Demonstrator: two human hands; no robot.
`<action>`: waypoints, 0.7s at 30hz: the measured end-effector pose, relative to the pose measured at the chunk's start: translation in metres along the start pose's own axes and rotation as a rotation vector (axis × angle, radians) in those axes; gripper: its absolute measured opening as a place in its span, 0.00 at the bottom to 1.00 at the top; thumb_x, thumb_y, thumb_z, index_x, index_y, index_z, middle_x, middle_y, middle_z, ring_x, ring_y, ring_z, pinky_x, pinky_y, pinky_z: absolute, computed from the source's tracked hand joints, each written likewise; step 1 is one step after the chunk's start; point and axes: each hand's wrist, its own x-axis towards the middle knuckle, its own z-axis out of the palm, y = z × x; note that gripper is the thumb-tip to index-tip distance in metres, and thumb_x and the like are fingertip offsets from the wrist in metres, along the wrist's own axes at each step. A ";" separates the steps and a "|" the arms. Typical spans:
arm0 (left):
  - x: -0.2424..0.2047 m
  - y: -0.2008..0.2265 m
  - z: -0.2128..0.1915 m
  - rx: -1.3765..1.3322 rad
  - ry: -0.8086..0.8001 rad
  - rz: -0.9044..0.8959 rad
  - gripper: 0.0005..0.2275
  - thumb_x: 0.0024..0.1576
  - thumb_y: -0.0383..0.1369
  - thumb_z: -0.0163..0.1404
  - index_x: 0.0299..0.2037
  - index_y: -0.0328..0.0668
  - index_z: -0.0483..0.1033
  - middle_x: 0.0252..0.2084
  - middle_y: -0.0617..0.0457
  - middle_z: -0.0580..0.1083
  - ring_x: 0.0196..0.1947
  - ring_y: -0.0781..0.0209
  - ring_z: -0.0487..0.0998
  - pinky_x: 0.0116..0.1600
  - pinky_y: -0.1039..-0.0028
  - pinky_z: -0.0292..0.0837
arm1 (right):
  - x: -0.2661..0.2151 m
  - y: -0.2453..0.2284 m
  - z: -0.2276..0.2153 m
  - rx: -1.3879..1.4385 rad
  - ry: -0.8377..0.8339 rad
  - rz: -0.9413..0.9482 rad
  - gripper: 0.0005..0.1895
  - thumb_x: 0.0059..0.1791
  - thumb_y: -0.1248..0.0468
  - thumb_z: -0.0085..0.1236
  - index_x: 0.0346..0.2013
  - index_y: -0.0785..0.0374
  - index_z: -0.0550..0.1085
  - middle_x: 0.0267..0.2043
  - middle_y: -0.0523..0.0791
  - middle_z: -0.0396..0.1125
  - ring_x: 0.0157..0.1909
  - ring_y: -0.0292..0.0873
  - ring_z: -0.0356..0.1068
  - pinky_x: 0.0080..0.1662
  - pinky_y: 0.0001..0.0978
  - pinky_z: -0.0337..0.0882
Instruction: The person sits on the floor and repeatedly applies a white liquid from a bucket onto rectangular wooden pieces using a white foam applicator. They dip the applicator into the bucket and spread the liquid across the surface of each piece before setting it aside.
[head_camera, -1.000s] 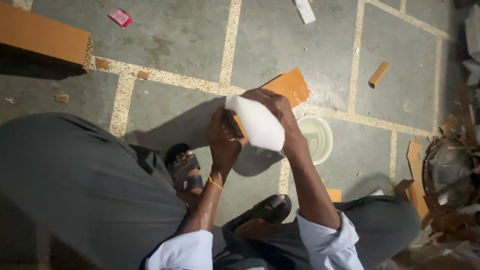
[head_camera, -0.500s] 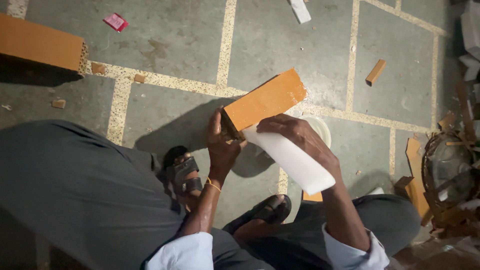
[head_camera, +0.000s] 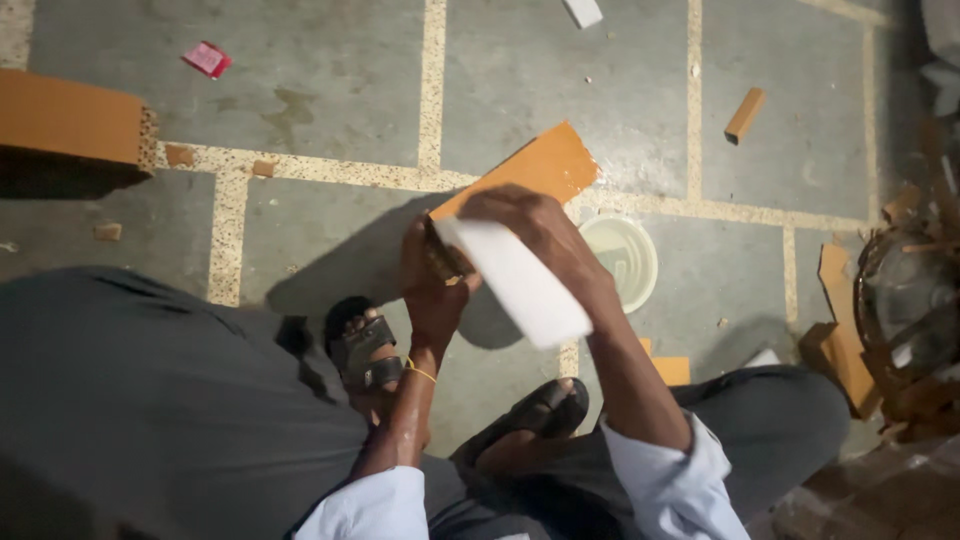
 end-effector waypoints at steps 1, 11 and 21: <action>0.000 -0.001 0.000 -0.064 0.002 -0.068 0.40 0.45 0.22 0.63 0.70 0.34 0.58 0.62 0.45 0.69 0.61 0.56 0.72 0.61 0.68 0.74 | 0.004 0.005 0.004 0.014 -0.001 0.019 0.18 0.43 0.65 0.63 0.46 0.71 0.77 0.49 0.55 0.74 0.53 0.56 0.75 0.52 0.43 0.76; 0.001 0.008 -0.006 -0.172 -0.067 0.016 0.41 0.48 0.23 0.63 0.74 0.34 0.56 0.65 0.47 0.67 0.65 0.57 0.71 0.67 0.69 0.72 | -0.023 0.008 -0.019 0.168 -0.189 0.089 0.15 0.46 0.65 0.60 0.45 0.70 0.77 0.47 0.52 0.74 0.49 0.51 0.77 0.50 0.37 0.76; 0.002 0.013 -0.002 0.012 -0.069 0.072 0.39 0.47 0.27 0.68 0.70 0.37 0.60 0.62 0.48 0.68 0.62 0.57 0.70 0.65 0.68 0.70 | -0.077 0.099 -0.057 0.117 0.193 0.272 0.18 0.48 0.66 0.57 0.53 0.62 0.77 0.54 0.50 0.75 0.55 0.47 0.76 0.57 0.37 0.76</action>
